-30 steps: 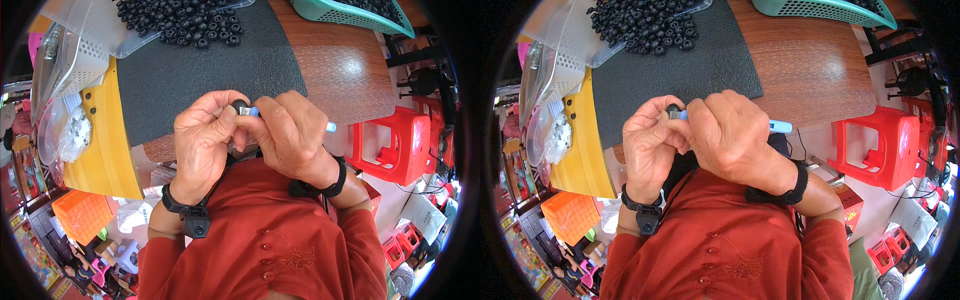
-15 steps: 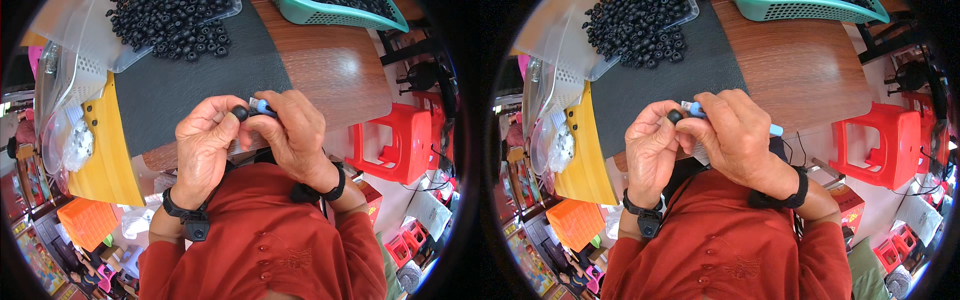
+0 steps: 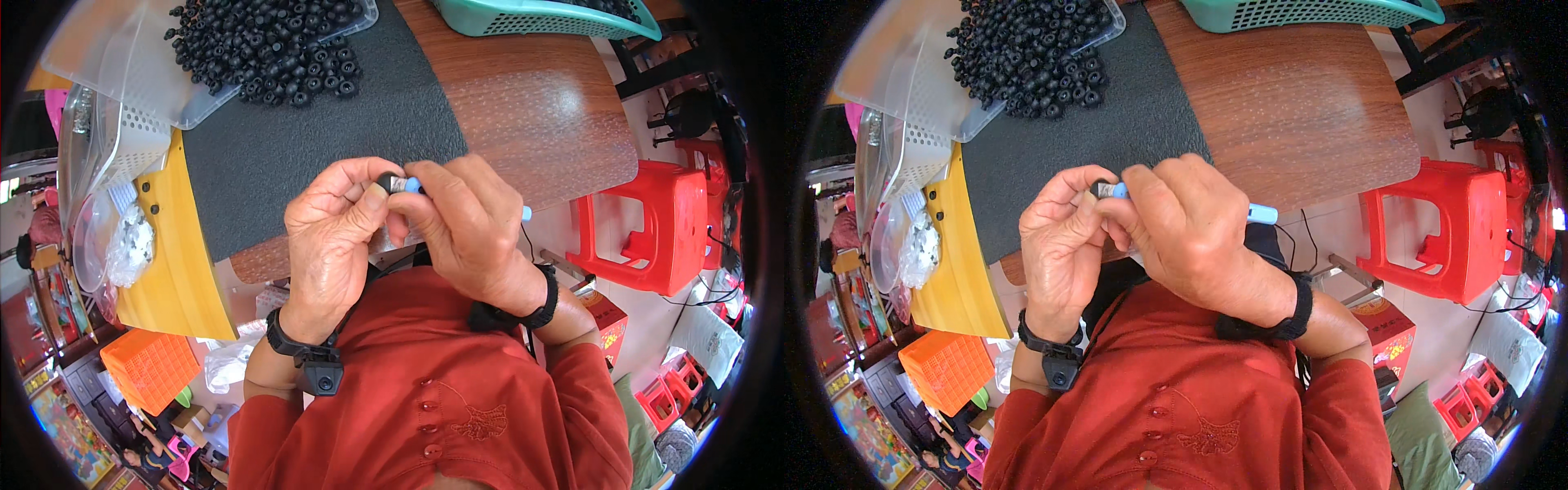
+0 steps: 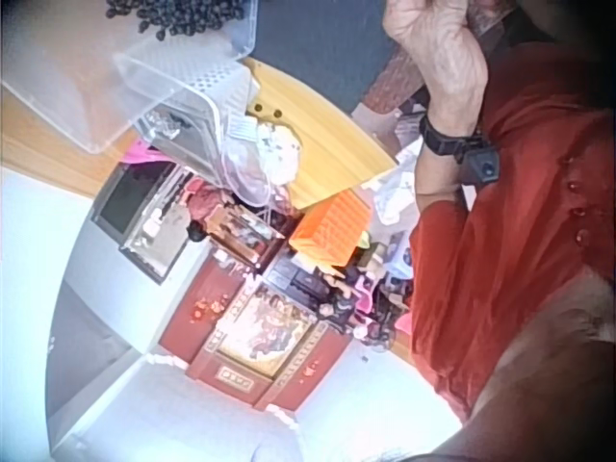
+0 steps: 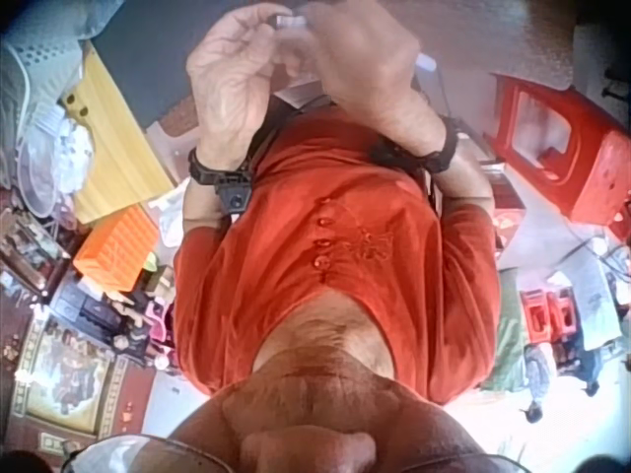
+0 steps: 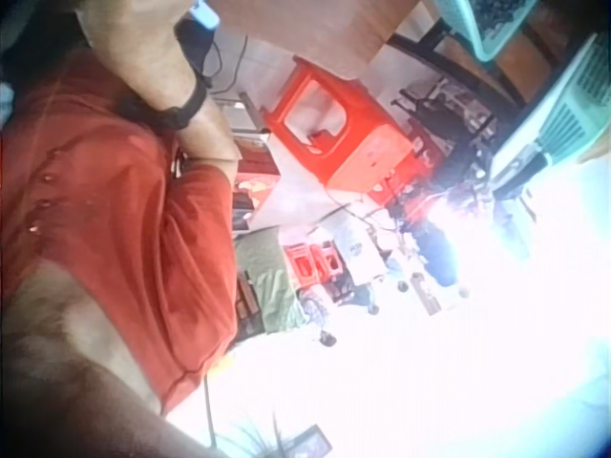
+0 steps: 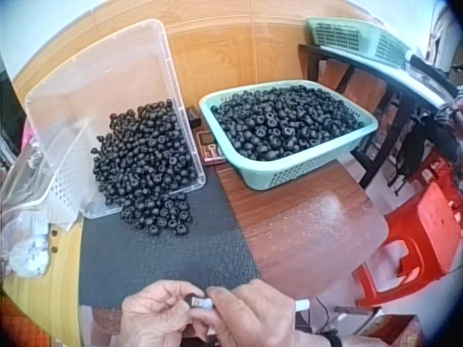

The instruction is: The person is inspecting and cleaning black plastic shoe components, possibly lace toggles or similar small parts.

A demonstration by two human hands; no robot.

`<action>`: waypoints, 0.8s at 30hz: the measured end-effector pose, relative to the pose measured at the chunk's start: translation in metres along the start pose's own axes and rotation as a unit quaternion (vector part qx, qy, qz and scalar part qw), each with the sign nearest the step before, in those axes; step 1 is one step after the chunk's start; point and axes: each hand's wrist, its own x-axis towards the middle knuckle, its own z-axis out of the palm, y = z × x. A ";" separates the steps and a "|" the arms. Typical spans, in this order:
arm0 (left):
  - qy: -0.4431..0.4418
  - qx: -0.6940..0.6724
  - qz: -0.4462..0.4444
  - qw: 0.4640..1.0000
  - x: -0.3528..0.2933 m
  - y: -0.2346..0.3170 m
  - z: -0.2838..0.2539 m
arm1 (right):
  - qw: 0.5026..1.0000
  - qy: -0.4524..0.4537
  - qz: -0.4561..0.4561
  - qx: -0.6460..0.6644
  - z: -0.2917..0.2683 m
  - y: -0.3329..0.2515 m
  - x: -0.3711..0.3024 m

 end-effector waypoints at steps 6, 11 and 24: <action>0.069 0.056 -0.033 0.995 0.002 0.002 0.005 | 0.999 -0.026 0.039 -0.001 -0.010 0.002 -0.007; -0.004 0.189 0.023 0.982 0.023 0.039 0.028 | 0.996 -0.025 0.085 -0.019 -0.021 0.003 -0.020; -0.133 0.246 0.129 0.951 0.220 0.094 0.140 | 0.996 -0.015 0.079 -0.032 -0.025 0.013 -0.027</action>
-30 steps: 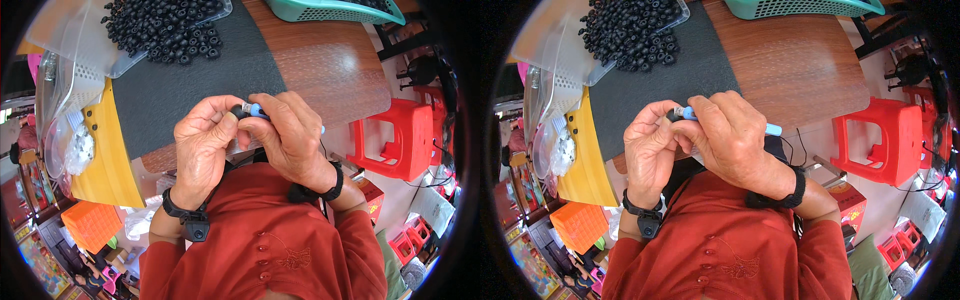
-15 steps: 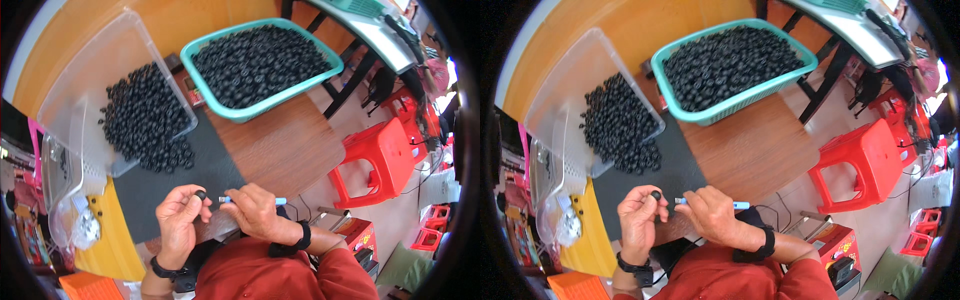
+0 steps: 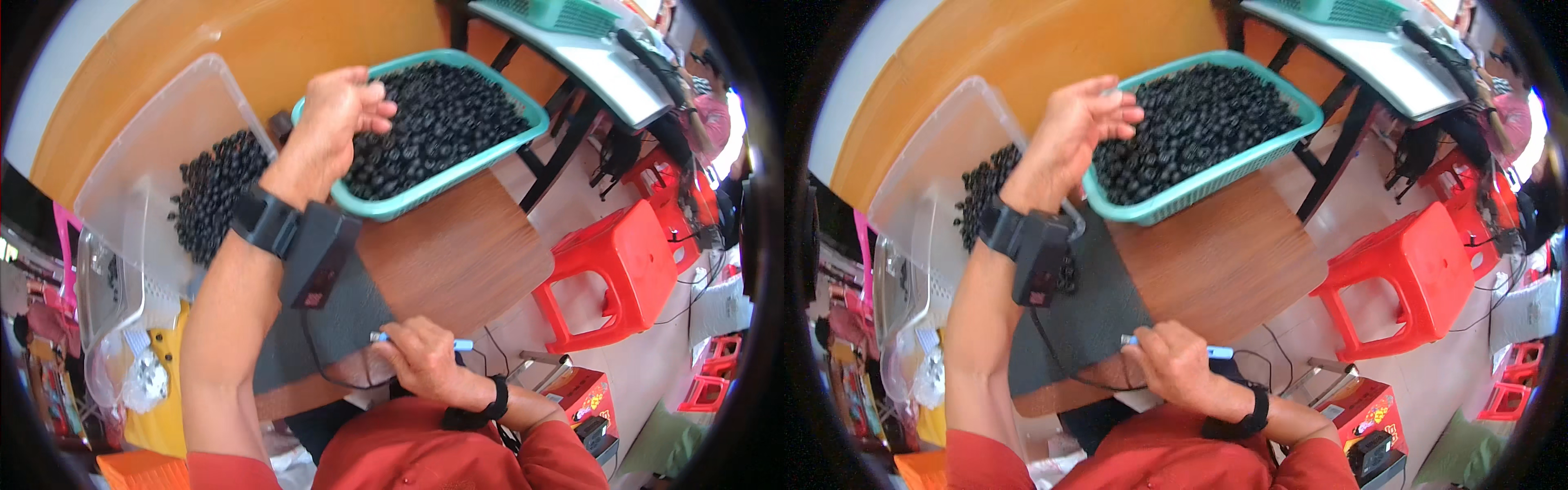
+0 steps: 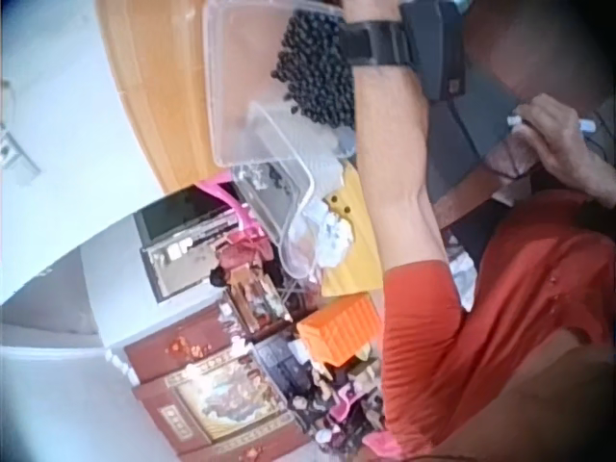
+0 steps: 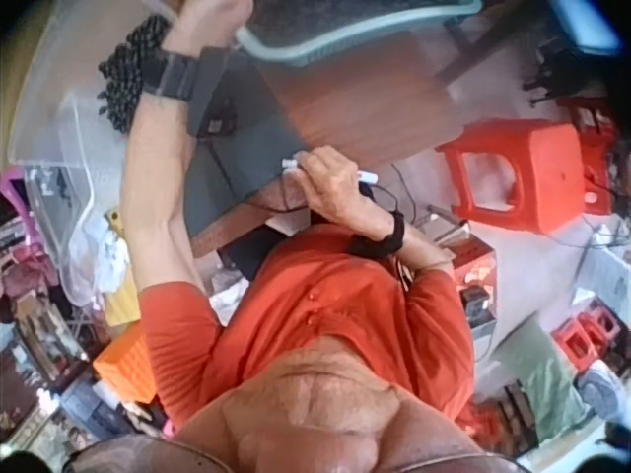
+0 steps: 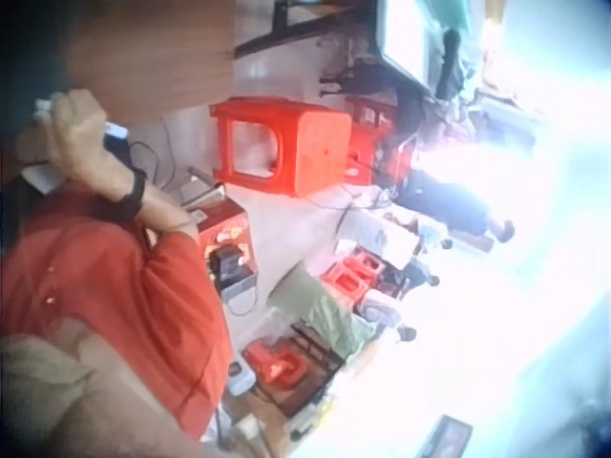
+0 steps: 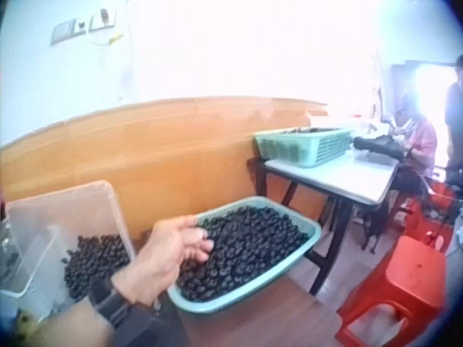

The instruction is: The person is inspecting and cleaning black plastic shoe components, possibly lace toggles or similar small parts.

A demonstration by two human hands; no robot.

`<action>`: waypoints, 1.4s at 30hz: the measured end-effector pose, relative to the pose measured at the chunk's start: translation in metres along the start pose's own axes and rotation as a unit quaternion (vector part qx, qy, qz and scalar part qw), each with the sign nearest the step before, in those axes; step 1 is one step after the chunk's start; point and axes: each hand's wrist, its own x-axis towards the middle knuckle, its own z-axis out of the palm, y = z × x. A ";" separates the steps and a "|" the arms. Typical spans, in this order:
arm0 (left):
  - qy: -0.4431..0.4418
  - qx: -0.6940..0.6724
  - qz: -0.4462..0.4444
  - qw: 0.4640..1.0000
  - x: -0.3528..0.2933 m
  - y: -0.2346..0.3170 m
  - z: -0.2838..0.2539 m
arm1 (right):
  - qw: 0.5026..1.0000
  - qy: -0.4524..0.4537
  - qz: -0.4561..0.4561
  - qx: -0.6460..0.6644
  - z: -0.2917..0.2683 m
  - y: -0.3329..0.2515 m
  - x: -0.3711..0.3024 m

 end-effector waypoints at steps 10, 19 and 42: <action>0.089 0.204 -0.052 0.973 -0.156 -0.015 -0.125 | 0.999 -0.045 -0.010 0.006 0.000 0.006 0.008; 0.105 0.477 0.073 0.870 -0.228 -0.081 -0.127 | 0.996 -0.083 -0.014 -0.016 0.008 -0.009 0.007; 0.026 0.613 0.049 0.788 -0.220 -0.088 -0.129 | 0.996 -0.086 -0.026 -0.008 0.010 -0.015 0.009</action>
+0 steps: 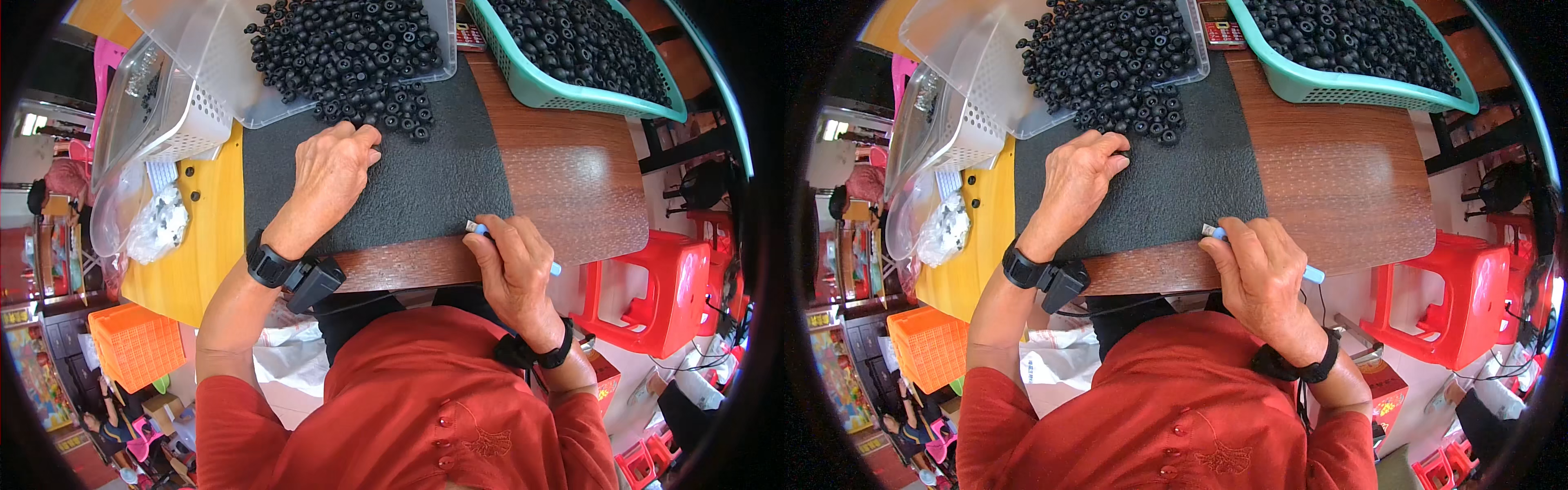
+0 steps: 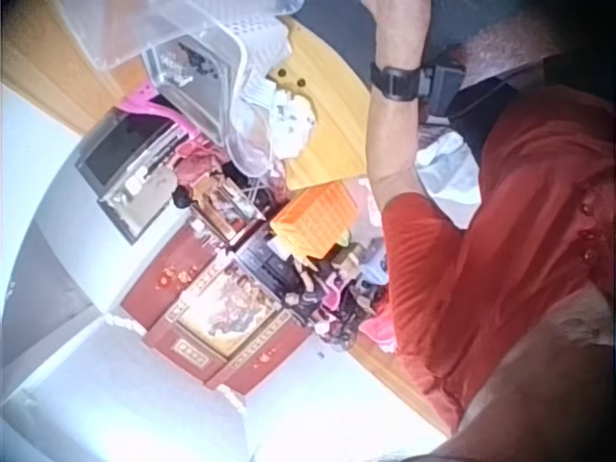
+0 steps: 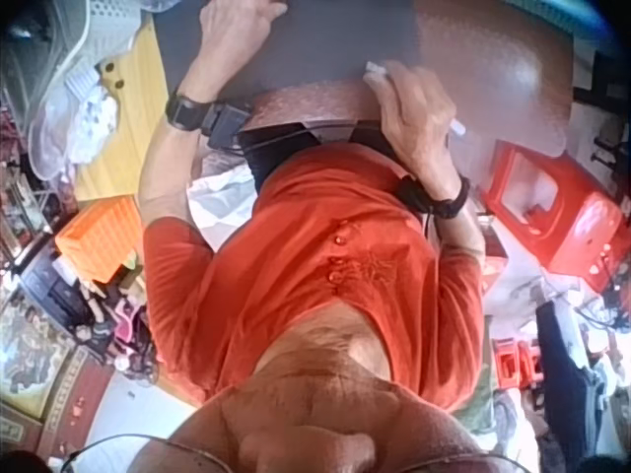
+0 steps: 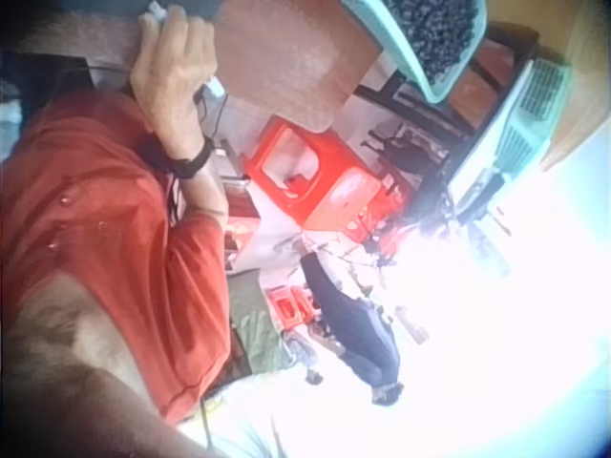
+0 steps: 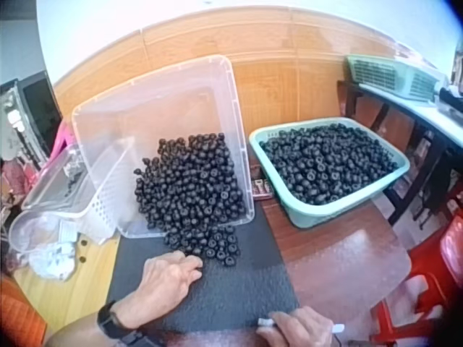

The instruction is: The person is inspecting and cleaning black plastic shoe components, possibly lace toggles or similar small parts.

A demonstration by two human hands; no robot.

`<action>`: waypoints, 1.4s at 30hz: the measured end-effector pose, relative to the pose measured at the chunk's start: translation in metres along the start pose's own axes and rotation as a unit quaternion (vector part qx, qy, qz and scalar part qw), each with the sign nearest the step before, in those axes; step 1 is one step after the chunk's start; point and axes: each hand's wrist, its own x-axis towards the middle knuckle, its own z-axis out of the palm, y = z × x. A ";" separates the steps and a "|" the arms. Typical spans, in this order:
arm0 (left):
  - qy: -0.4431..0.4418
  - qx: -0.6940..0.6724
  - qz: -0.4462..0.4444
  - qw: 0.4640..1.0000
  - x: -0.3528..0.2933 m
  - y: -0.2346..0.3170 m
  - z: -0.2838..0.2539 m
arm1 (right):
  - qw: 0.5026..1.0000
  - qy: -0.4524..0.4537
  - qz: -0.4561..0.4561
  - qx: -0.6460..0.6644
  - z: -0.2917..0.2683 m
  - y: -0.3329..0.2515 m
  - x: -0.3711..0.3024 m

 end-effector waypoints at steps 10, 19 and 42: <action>-0.041 -0.543 -0.183 0.818 -0.033 0.041 -0.019 | 0.998 0.028 0.006 0.061 0.005 -0.013 0.020; -0.045 -0.728 -0.226 0.645 -0.049 0.069 -0.020 | 0.994 0.049 -0.035 0.096 0.013 -0.022 0.029; -0.028 -0.790 -0.235 0.566 -0.059 0.079 -0.011 | 0.991 0.081 -0.102 0.022 0.019 -0.020 0.020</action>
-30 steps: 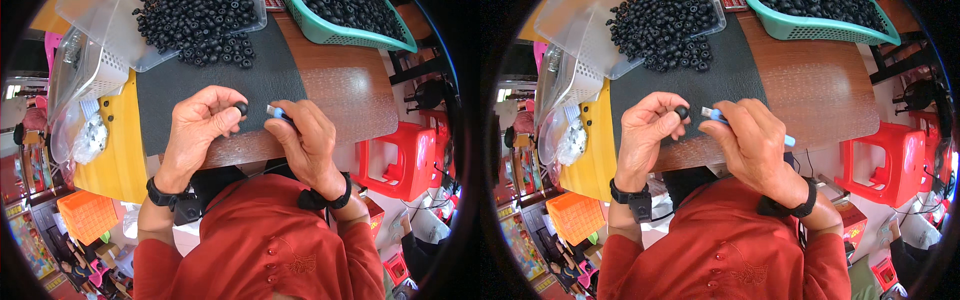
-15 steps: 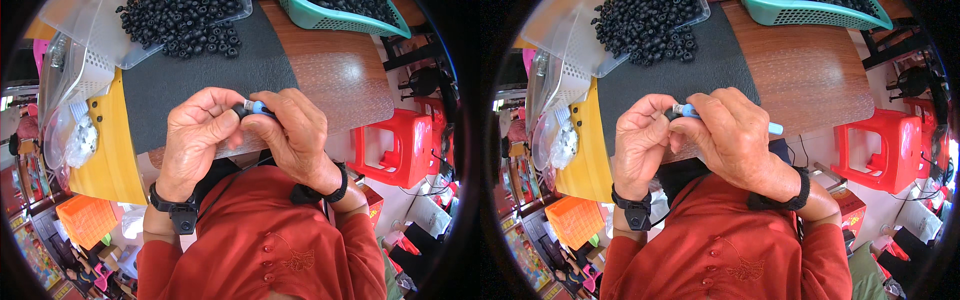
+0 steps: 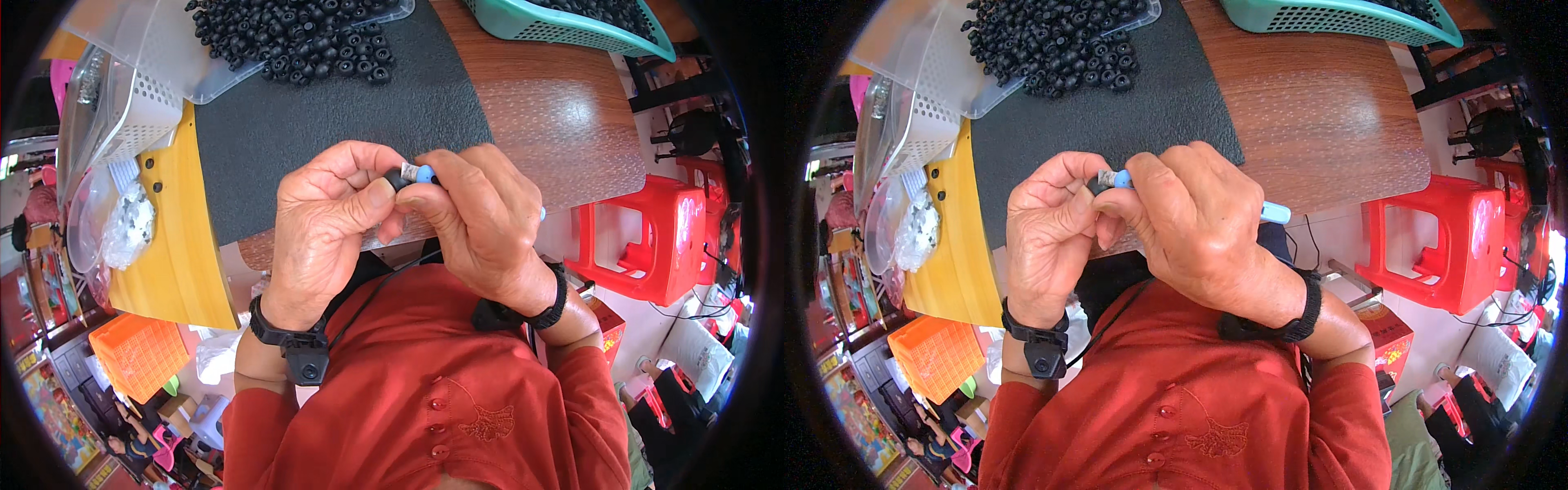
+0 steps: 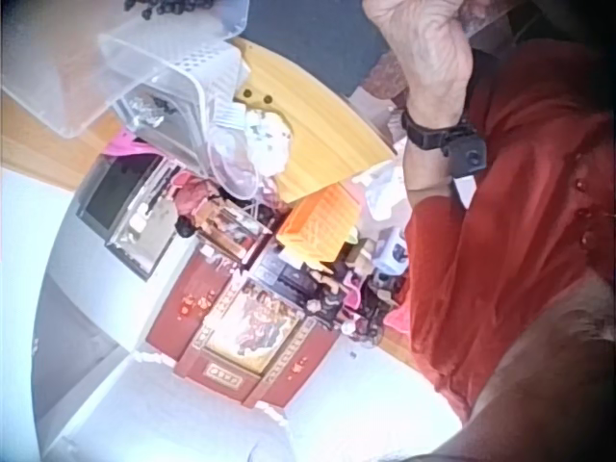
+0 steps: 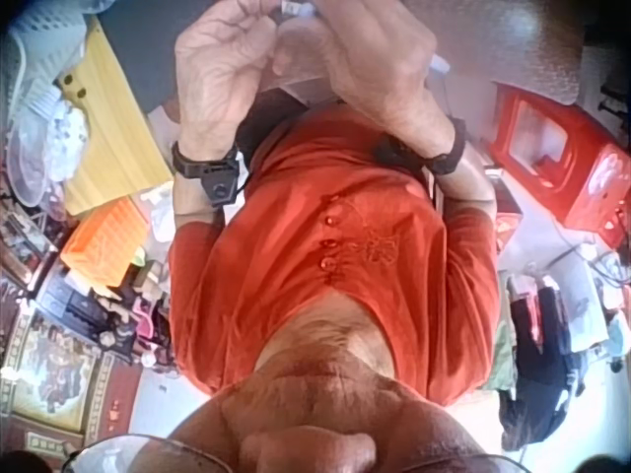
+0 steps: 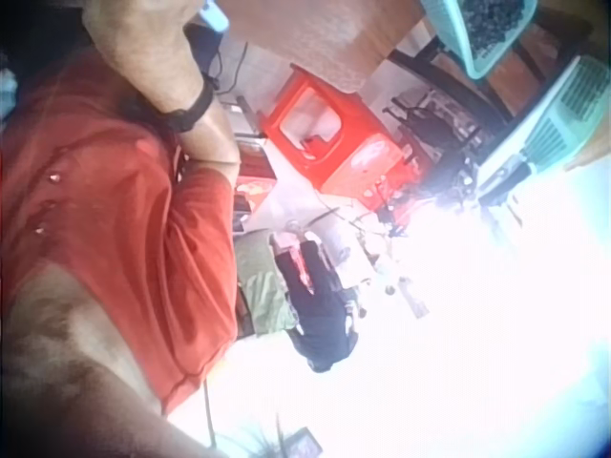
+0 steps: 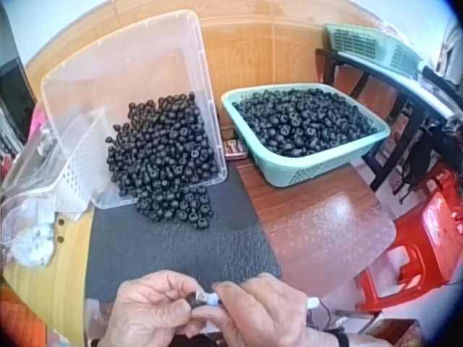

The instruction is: The person is inspecting and cleaning black plastic shoe components, possibly lace toggles or similar small parts.

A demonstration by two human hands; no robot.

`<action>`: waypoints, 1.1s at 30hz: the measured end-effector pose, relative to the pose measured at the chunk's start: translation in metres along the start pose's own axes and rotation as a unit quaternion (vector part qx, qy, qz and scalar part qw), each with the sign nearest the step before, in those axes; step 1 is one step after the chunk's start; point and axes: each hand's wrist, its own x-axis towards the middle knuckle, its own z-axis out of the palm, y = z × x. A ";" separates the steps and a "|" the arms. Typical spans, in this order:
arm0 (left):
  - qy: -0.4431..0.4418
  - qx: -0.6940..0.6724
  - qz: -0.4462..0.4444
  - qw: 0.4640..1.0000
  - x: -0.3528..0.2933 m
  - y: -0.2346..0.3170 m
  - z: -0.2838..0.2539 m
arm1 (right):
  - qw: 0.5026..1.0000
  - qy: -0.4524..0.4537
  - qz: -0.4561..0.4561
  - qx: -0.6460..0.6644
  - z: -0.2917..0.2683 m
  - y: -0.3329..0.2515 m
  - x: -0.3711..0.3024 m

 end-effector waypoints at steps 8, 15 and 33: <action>0.007 -0.032 -0.026 0.999 0.002 -0.004 0.001 | 0.997 -0.072 -0.001 -0.032 -0.006 -0.002 -0.001; 0.000 -0.024 0.017 1.000 0.005 -0.010 0.008 | 0.995 -0.009 0.093 0.038 -0.011 0.010 -0.007; 0.012 0.055 0.030 0.998 0.021 -0.006 0.030 | 0.999 0.025 0.037 0.004 -0.017 0.015 -0.001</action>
